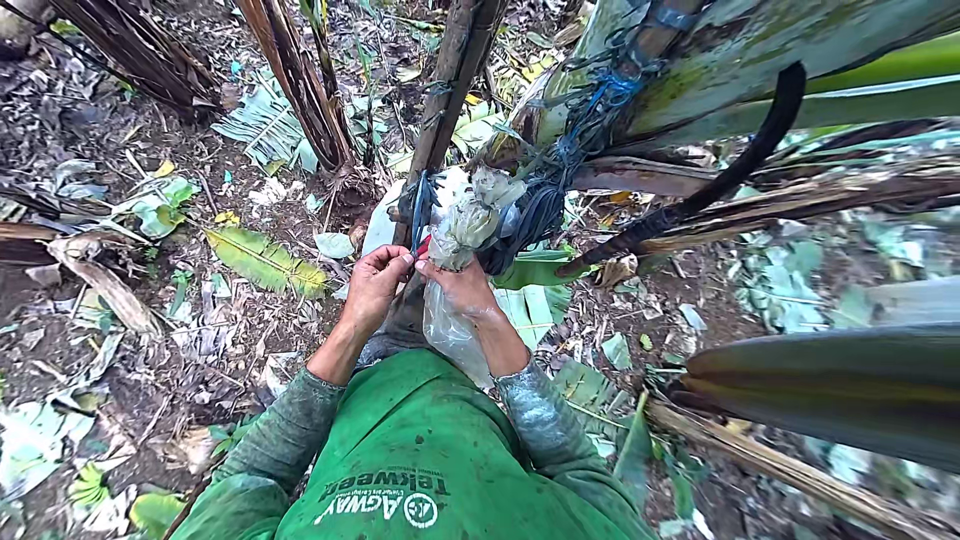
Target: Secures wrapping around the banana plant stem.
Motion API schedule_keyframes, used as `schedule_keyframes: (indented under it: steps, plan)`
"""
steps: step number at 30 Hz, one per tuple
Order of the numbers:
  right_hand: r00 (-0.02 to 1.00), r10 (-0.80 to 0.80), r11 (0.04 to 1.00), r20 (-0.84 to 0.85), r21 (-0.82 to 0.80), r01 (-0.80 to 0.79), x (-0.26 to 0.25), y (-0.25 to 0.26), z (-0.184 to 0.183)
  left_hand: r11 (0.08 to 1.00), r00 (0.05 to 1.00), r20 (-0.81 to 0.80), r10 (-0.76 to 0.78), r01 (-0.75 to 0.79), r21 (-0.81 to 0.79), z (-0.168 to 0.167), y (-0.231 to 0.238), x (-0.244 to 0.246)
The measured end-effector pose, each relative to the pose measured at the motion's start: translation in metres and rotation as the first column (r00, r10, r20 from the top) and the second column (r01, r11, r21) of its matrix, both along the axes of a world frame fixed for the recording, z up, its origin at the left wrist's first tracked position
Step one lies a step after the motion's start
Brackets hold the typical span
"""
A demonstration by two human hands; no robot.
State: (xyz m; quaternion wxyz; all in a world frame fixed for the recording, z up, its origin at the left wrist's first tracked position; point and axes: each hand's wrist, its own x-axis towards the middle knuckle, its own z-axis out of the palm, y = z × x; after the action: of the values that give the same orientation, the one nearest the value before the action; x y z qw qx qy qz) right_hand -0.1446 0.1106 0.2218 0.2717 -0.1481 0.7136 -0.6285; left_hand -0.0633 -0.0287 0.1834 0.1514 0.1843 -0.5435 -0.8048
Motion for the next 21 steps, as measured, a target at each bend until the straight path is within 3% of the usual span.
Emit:
schedule_keyframes:
  steps: [4, 9, 11, 15, 21]
  plan:
    - [1.0, -0.019, 1.0, -0.008, 0.011, 0.019, -0.007, 0.006, -0.002, 0.965, 0.99, -0.144, -0.011, 0.048, 0.256, 0.0, -0.007, 0.002]
    - [0.972, -0.154, 0.966, -0.178, 0.179, 0.186, -0.025, 0.028, 0.005, 0.928, 0.946, -0.32, -0.057, 0.168, 0.333, 0.025, -0.039, 0.015]
    - [0.941, -0.193, 0.928, -0.277, 0.261, 0.267, -0.038, 0.042, 0.014, 0.936, 0.952, -0.28, -0.125, 0.206, 0.285, 0.033, -0.054, 0.024]
    - [0.872, -0.164, 0.882, -0.462, 0.328, 0.339, -0.058, 0.054, 0.029, 0.958, 0.962, -0.048, -0.27, 0.273, 0.086, 0.04, -0.083, 0.042]
    - [0.927, -0.071, 0.925, -0.368, 0.325, 0.199, -0.055, 0.056, 0.026, 0.967, 0.961, 0.159, -0.229, 0.243, -0.08, 0.025, -0.079, 0.069]
